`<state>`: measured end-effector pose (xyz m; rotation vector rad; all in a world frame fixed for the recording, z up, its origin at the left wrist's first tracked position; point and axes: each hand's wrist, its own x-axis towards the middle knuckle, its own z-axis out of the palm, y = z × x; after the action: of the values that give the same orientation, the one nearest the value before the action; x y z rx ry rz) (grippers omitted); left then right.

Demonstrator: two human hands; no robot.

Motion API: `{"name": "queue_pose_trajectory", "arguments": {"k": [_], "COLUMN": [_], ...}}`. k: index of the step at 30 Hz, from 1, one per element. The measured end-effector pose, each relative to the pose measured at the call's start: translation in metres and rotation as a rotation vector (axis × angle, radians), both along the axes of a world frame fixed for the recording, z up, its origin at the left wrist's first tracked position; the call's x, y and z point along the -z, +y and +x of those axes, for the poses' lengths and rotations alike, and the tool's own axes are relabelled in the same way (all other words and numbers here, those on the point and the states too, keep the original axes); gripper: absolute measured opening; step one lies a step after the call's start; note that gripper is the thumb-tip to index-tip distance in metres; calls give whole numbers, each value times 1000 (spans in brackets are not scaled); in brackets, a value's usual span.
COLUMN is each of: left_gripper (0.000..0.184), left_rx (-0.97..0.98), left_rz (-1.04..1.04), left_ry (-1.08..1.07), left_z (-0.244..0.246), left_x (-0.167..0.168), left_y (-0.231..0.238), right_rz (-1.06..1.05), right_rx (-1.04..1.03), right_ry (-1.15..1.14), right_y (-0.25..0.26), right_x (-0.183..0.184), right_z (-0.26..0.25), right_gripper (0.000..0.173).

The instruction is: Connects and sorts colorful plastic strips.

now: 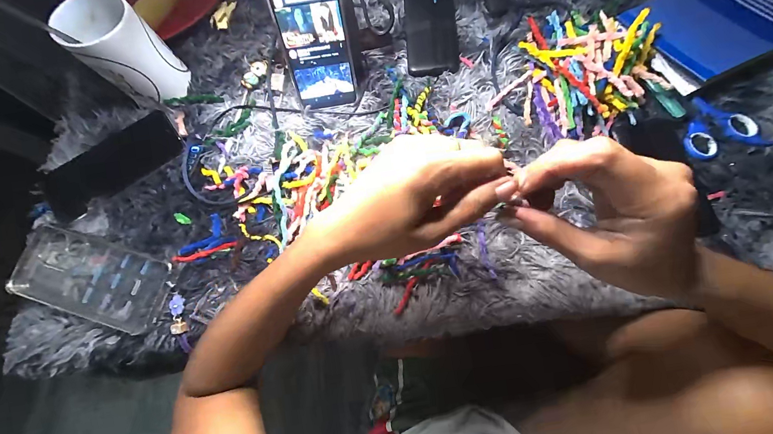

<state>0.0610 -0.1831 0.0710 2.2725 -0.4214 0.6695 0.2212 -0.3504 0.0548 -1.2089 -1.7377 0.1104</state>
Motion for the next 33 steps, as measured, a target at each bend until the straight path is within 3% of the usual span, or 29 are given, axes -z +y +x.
{"name": "queue_pose_trajectory", "arguments": {"k": [8, 16, 26, 33], "left_gripper": [21, 26, 18, 18], "left_rx": [28, 117, 74, 64], "left_rz": [-167, -15, -93, -105], "left_ry": [-149, 159, 61, 93], "left_z": [-19, -10, -8, -7], "left_x": [-13, -5, -4, 3], "left_y": [7, 1, -9, -14], "right_rz": [-172, 79, 78, 216], "right_rx": [-194, 105, 86, 171], "right_ry": [266, -240, -83, -242], "right_y": [-11, -12, -15, -14], "right_x": [-15, -12, -17, -13], "right_z": [-1, -1, 4, 1], "right_gripper": [14, 14, 14, 9]}}
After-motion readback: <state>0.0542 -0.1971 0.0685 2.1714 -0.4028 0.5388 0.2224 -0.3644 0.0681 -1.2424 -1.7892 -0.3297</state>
